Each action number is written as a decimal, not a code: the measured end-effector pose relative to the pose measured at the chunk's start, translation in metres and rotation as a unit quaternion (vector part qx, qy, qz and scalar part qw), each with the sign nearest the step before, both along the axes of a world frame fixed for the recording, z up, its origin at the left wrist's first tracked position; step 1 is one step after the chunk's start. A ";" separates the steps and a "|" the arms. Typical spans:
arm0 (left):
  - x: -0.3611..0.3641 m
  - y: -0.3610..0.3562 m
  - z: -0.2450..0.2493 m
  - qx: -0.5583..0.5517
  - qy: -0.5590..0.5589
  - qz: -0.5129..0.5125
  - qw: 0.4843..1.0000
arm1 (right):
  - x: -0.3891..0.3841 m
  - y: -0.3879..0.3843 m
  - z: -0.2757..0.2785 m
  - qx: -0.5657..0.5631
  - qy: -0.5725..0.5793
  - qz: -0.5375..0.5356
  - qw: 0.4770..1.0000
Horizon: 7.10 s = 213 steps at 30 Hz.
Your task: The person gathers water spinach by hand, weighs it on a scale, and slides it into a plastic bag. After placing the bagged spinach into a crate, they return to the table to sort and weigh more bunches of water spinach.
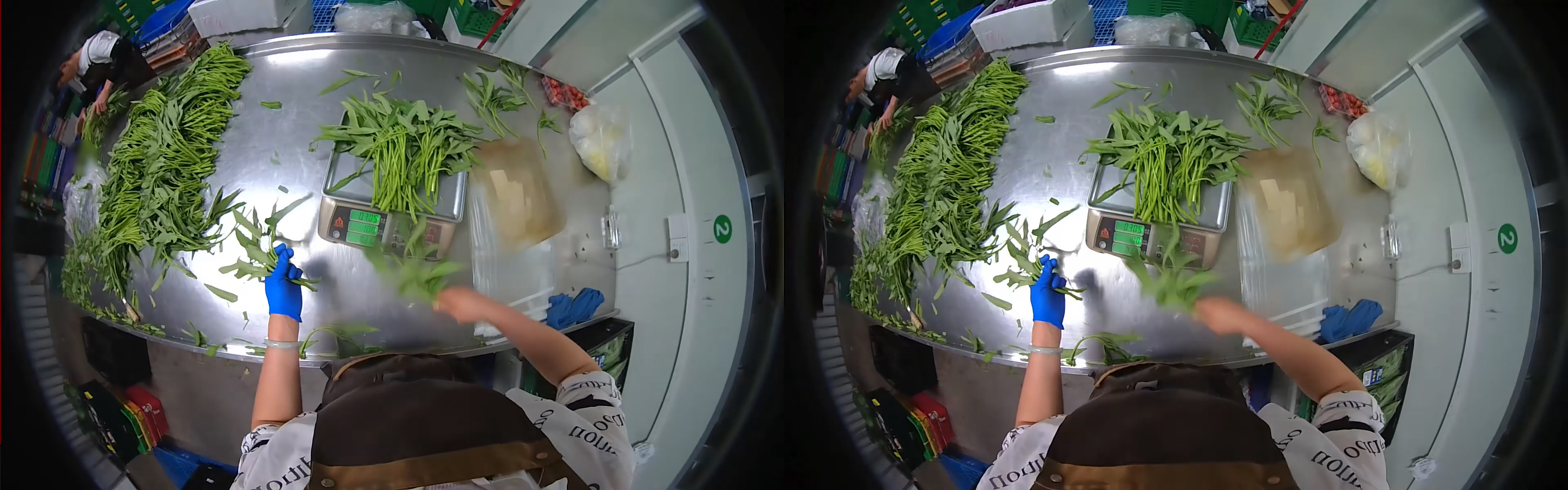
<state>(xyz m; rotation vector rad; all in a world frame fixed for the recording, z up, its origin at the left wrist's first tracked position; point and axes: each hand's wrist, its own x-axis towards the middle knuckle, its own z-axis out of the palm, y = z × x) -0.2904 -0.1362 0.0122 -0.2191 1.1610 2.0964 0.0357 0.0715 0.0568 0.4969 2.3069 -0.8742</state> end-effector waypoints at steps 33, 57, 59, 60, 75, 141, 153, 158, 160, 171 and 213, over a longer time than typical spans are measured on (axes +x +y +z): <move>-0.039 0.201 -0.003 -0.387 0.707 -0.315 0.501 | -0.158 0.076 0.072 0.347 0.293 -0.260 0.852; 0.075 0.029 -0.019 -0.038 0.631 -0.536 0.560 | -0.137 0.067 0.047 0.251 0.378 0.055 0.889; 0.082 0.016 -0.023 -0.065 0.639 -0.512 0.570 | -0.084 0.079 0.010 0.301 0.171 -0.109 0.932; 0.075 0.009 -0.026 -0.096 0.603 -0.526 0.592 | -0.043 0.091 -0.024 0.349 0.237 -0.194 0.885; 0.015 -0.060 -0.035 -0.336 0.207 -0.409 0.822 | 0.086 0.155 -0.111 0.497 0.004 -0.224 0.838; 0.347 0.261 -0.048 -0.170 0.159 -0.439 0.867 | 0.143 0.077 -0.142 -0.112 0.327 -0.687 0.639; 0.275 0.172 -0.067 -0.319 0.175 -0.304 0.881 | 0.298 0.088 -0.140 0.084 0.245 -0.697 0.669; 0.283 0.185 -0.077 -0.296 0.137 -0.310 0.893 | 0.320 0.116 -0.162 -0.095 0.303 -0.708 0.631; 0.292 0.194 -0.065 -0.302 0.154 -0.324 0.883 | 0.321 0.123 -0.161 -0.072 0.317 -0.647 0.690; 0.301 0.232 -0.054 -0.306 0.519 -0.477 0.640 | 0.249 0.186 -0.014 0.373 0.382 0.005 0.846; 0.403 0.222 -0.045 0.053 0.676 -0.451 0.581 | 0.328 0.056 0.096 0.054 0.156 -0.616 0.770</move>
